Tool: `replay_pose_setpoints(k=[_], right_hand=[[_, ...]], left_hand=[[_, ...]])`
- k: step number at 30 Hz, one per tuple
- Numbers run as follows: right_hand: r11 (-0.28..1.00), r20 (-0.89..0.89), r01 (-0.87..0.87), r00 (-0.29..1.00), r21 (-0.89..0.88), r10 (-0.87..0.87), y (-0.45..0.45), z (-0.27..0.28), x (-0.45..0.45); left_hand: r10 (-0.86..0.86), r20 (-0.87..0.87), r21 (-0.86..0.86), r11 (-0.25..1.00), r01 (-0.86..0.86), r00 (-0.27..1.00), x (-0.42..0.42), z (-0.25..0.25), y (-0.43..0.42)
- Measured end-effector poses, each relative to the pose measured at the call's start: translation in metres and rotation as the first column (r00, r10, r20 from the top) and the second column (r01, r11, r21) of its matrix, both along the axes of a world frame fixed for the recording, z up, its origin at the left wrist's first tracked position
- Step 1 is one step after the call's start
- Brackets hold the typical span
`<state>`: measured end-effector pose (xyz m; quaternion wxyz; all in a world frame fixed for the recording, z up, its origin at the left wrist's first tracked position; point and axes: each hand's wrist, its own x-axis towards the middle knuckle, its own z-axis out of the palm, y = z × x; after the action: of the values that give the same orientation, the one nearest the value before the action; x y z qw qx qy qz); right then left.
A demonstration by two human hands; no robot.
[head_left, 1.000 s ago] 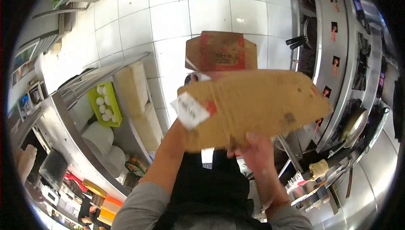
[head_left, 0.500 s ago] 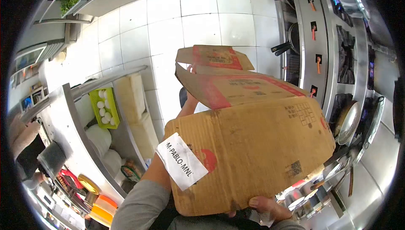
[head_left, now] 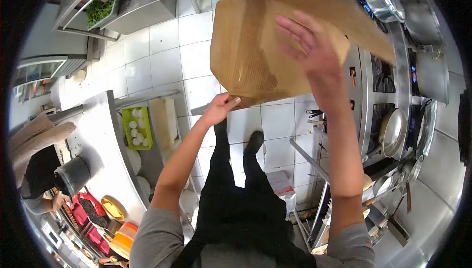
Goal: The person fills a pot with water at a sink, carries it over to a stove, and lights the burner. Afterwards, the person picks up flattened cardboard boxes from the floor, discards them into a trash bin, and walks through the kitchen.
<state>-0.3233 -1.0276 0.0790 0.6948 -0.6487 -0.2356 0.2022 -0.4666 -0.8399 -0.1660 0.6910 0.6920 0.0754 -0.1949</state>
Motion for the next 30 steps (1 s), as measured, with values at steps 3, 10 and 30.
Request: replay_pose_setpoints(k=[3, 10, 30], right_hand=[[0.797, 0.363, 0.029, 0.900, -0.603, 0.241, 0.000, -0.038, -0.028], [0.645, 0.339, 0.052, 0.881, -0.762, 0.329, -0.010, -0.157, -0.124], [0.711, 0.070, -0.250, 0.919, -0.657, 0.387, 0.007, 0.010, -0.026]], left_hand=[[0.087, -0.116, -0.244, 0.963, -0.113, 0.989, -0.001, 0.052, 0.016], [0.053, -0.357, -0.448, 0.867, -0.220, 0.933, 0.000, 0.055, 0.038], [-0.041, 0.168, 0.294, 0.956, -0.010, 0.985, 0.002, 0.087, 0.161]])
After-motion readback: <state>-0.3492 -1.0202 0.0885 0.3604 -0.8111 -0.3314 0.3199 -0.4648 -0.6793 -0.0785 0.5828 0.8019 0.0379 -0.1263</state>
